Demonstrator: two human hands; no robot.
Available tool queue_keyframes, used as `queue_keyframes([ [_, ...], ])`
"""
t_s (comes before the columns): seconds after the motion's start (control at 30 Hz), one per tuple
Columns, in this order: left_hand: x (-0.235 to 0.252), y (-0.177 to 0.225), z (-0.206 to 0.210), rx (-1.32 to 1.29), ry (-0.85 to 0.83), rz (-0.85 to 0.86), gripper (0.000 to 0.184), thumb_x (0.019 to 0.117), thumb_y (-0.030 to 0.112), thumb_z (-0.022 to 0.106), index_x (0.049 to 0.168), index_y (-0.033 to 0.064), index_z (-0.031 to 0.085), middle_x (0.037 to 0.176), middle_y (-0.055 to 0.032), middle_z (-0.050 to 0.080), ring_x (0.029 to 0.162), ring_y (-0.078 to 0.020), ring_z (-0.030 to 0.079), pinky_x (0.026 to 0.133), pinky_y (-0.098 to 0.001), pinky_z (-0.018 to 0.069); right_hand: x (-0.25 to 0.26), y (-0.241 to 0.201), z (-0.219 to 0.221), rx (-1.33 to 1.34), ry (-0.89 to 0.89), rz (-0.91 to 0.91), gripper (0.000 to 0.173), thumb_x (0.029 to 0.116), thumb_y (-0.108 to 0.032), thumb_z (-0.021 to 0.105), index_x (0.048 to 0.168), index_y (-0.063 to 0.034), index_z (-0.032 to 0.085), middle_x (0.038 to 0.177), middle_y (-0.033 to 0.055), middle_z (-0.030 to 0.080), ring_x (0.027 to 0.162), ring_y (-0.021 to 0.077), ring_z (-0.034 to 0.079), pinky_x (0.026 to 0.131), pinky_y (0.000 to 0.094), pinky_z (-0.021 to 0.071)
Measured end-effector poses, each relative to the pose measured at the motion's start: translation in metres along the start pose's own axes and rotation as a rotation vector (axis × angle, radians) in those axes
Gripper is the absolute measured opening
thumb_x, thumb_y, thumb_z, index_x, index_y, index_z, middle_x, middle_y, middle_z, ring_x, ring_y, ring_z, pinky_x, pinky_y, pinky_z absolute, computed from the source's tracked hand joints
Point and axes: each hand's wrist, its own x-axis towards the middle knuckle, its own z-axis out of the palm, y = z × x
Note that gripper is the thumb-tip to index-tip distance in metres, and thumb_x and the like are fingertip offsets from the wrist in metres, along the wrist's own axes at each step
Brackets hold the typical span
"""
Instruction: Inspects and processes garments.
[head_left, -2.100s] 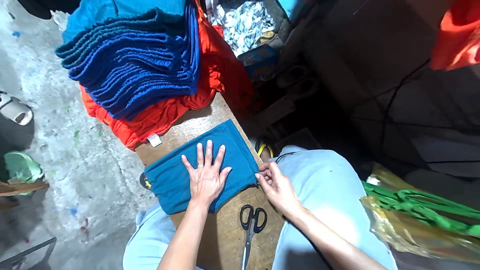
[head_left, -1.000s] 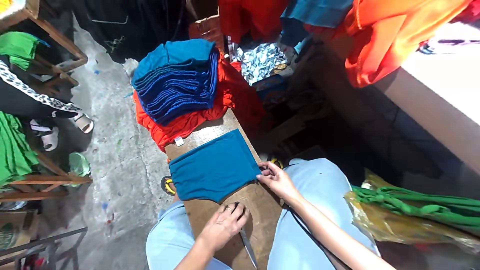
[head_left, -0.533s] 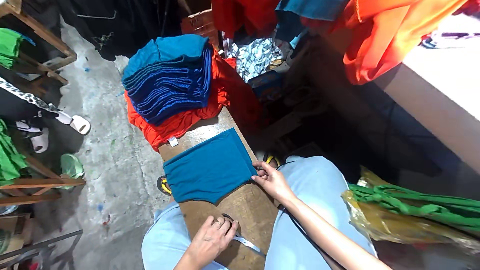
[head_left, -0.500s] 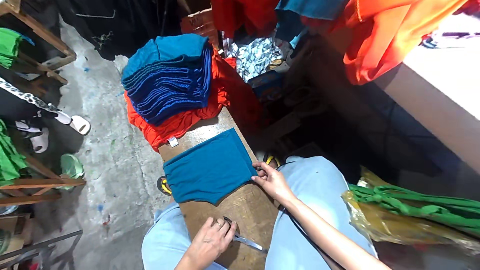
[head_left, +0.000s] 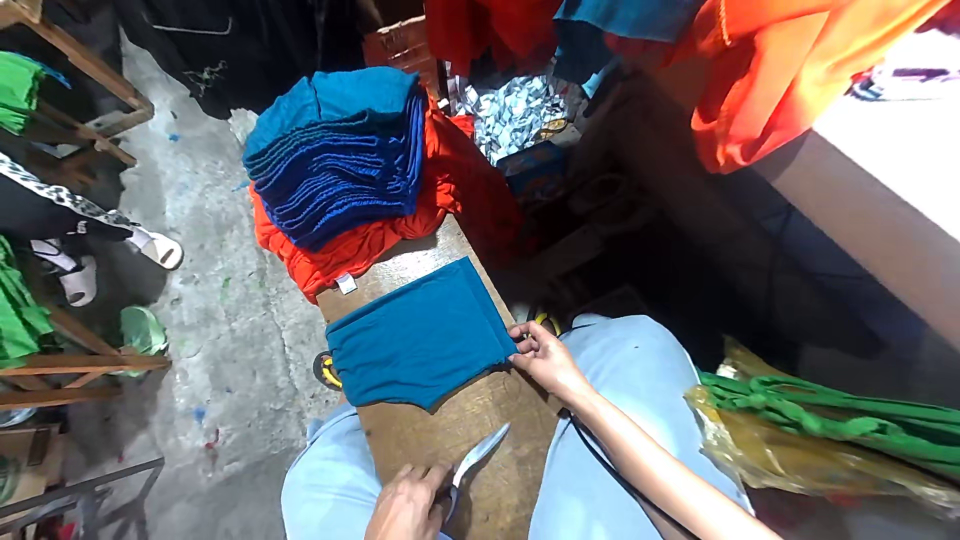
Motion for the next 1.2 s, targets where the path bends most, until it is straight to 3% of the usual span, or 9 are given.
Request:
queue_keyframes([
  [0.1,-0.005,0.018,0.001,-0.456,-0.067,-0.02,0.058,0.0884,0.011,0.075,0.142,0.0008,0.055,0.113,-0.0221,0.07,0.099,-0.0367,0.07,0.089,-0.0558,0.0548,0.0,0.0,-0.002,0.079,-0.013,0.02,0.04,0.0915,0.005,0.068,0.128,-0.0031,0.056,0.099,0.0157,0.068,0.083,0.0234,0.066,0.077,0.0425,0.0543],
  [0.27,0.027,0.061,0.02,-0.898,-0.096,-0.046,0.061,0.0897,0.018,0.072,0.143,-0.0012,0.05,0.102,-0.0119,0.069,0.082,-0.0175,0.067,0.074,-0.0345,0.0569,-0.001,0.001,-0.001,0.125,-0.009,0.037,0.04,0.0931,0.003,0.068,0.13,-0.0028,0.054,0.094,0.0142,0.067,0.079,0.0218,0.065,0.075,0.0414,0.054],
  [0.43,0.058,0.085,0.018,-1.135,-0.125,-0.114,0.066,0.0912,0.019,0.067,0.148,-0.002,0.041,0.11,-0.0133,0.066,0.087,-0.0198,0.067,0.074,-0.0355,0.0581,-0.001,-0.003,-0.002,0.158,-0.019,0.055,0.036,0.0941,0.003,0.066,0.128,-0.0024,0.054,0.085,0.0099,0.065,0.072,0.0166,0.062,0.07,0.0352,0.053],
  [0.7,0.091,0.102,0.004,-1.234,0.004,-0.141,0.06,0.0927,0.013,0.066,0.145,-0.0032,0.043,0.109,-0.014,0.063,0.089,-0.0206,0.067,0.076,-0.0357,0.0599,-0.002,-0.002,-0.002,0.275,-0.032,0.069,0.034,0.0948,0.006,0.063,0.126,-0.0012,0.052,0.083,0.0092,0.062,0.068,0.0153,0.063,0.068,0.0324,0.056],
  [1.03,0.095,0.113,0.015,-1.37,0.047,-0.16,0.05,0.0931,-0.003,0.061,0.14,-0.0069,0.044,0.092,-0.0106,0.063,0.073,-0.0175,0.069,0.064,-0.032,0.0619,0.0,0.0,-0.002,0.258,-0.038,0.049,0.032,0.0953,0.006,0.062,0.125,-0.0011,0.053,0.088,0.0105,0.062,0.07,0.0175,0.064,0.068,0.0339,0.0568],
  [1.2,0.099,0.114,0.01,-1.382,0.072,-0.17,0.051,0.0932,0.001,0.065,0.139,-0.0066,0.046,0.095,-0.0122,0.065,0.075,-0.0181,0.069,0.067,-0.033,0.0616,-0.001,0.001,-0.006,0.28,-0.046,0.042,0.028,0.097,0.007,0.058,0.124,-0.0024,0.057,0.085,0.0095,0.062,0.066,0.0149,0.063,0.064,0.0305,0.0554],
])
